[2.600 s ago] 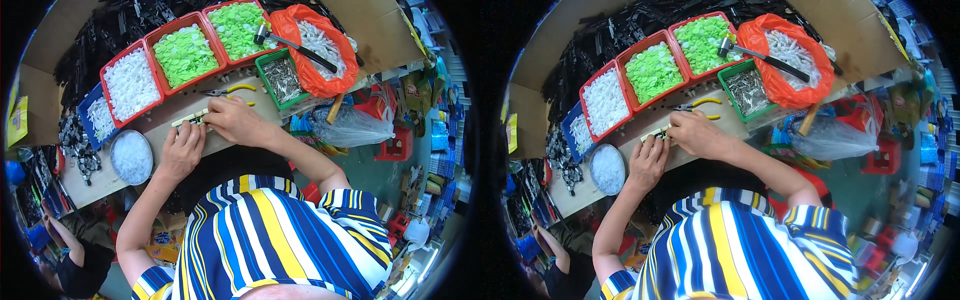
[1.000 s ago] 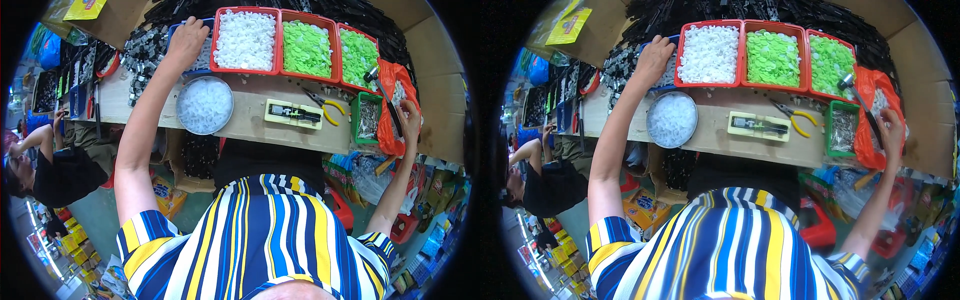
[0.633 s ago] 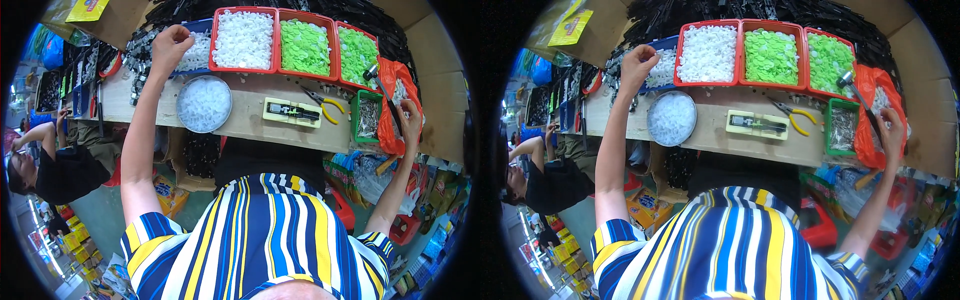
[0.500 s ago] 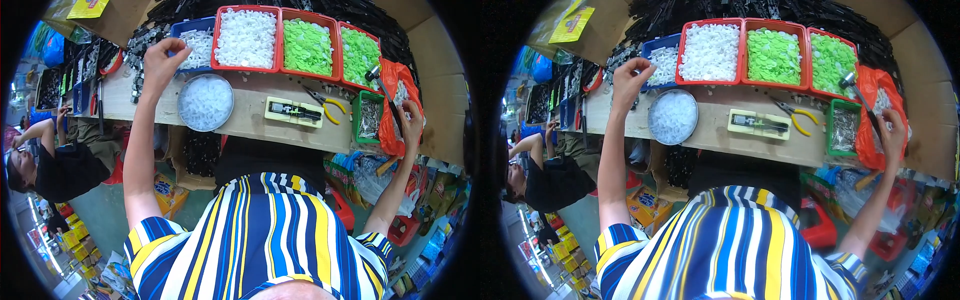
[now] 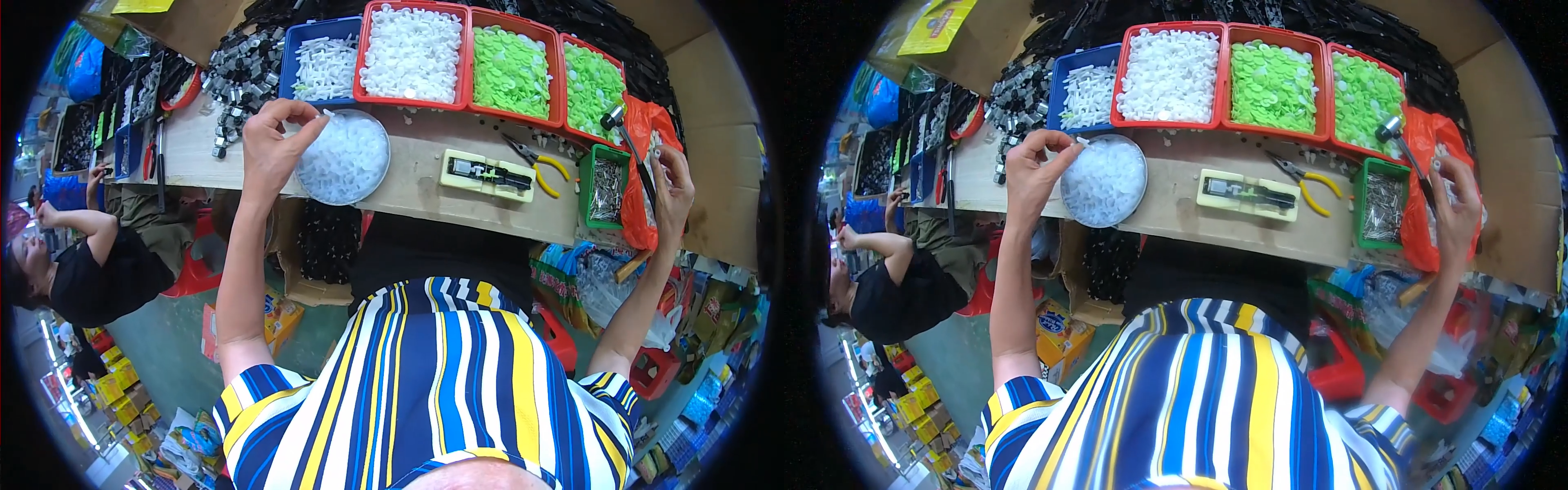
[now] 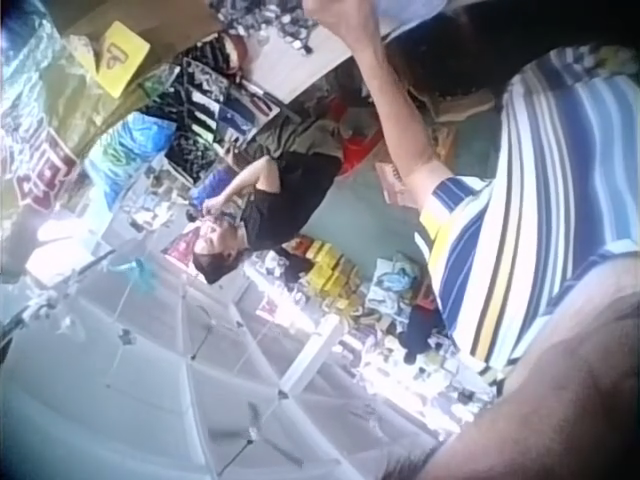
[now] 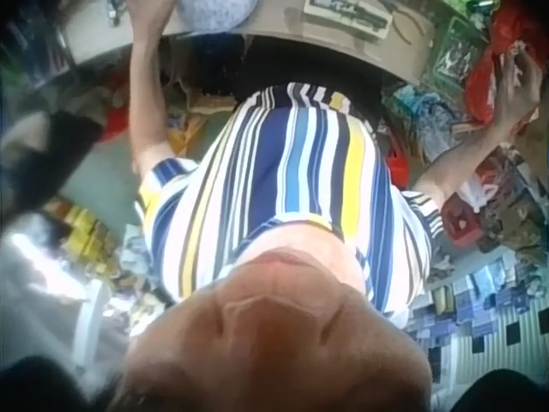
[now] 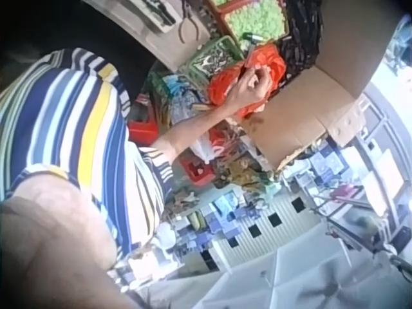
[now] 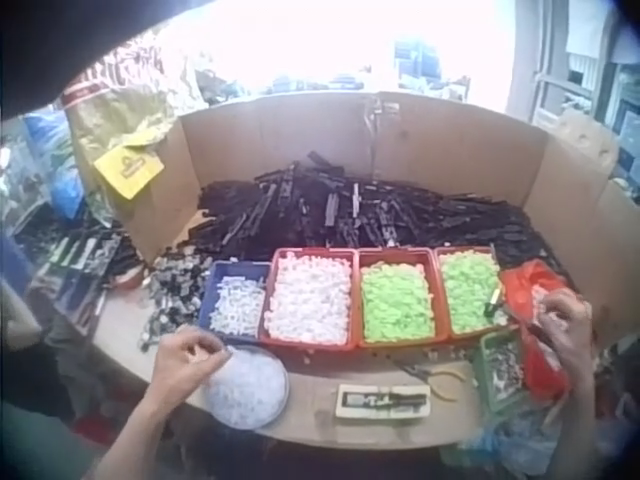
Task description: Assembling small mechanical toy parts using a jig, hammer, and pliers at a factory workbench.
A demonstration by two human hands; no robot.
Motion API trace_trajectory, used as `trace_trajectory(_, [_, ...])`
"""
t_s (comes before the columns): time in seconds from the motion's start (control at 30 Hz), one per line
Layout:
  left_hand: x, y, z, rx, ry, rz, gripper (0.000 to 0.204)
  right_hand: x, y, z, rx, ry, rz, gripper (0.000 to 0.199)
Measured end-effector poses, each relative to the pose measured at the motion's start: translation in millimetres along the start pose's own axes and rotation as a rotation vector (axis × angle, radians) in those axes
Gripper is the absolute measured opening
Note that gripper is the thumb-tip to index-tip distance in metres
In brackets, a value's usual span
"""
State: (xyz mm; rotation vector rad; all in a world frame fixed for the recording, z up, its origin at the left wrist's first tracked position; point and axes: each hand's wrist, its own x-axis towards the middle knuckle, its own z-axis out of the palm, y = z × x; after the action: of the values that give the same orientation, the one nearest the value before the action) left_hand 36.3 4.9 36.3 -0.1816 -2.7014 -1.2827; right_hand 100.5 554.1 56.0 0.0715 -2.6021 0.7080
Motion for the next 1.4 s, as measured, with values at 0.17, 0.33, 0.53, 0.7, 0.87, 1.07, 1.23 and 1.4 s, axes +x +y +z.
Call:
trace_trajectory(0.17, [-13,-14,13,0.2,0.018,0.249,0.012,-8,-26,22,0.228,-0.02,0.042,0.022])
trace_trajectory(0.33, [-21,2,19,0.134,0.051,0.19,0.013,-15,-66,36,0.226,-0.098,0.088,0.022])
trace_trajectory(0.53, [-36,33,41,-0.815,0.007,-0.247,0.013,-22,-146,80,0.519,-0.381,0.044,0.023])
trace_trajectory(0.7, [-47,52,71,-1.138,-0.132,-0.326,0.016,-27,-175,112,0.715,-0.526,0.023,0.017])
trace_trajectory(0.87, [-50,59,92,-1.24,-0.177,-0.366,0.015,-26,-179,117,0.998,-0.674,0.302,0.016])
trace_trajectory(1.07, [-53,61,105,-1.169,-0.234,-0.366,0.016,-25,-172,115,1.066,-0.736,0.384,0.018])
trace_trajectory(1.23, [-53,62,107,-1.053,-0.358,-0.311,0.017,-21,-157,113,1.096,-0.86,0.449,0.019])
trace_trajectory(1.4, [-47,73,109,-0.486,-0.281,0.103,0.031,-21,-146,112,1.108,-0.9,0.44,0.02])
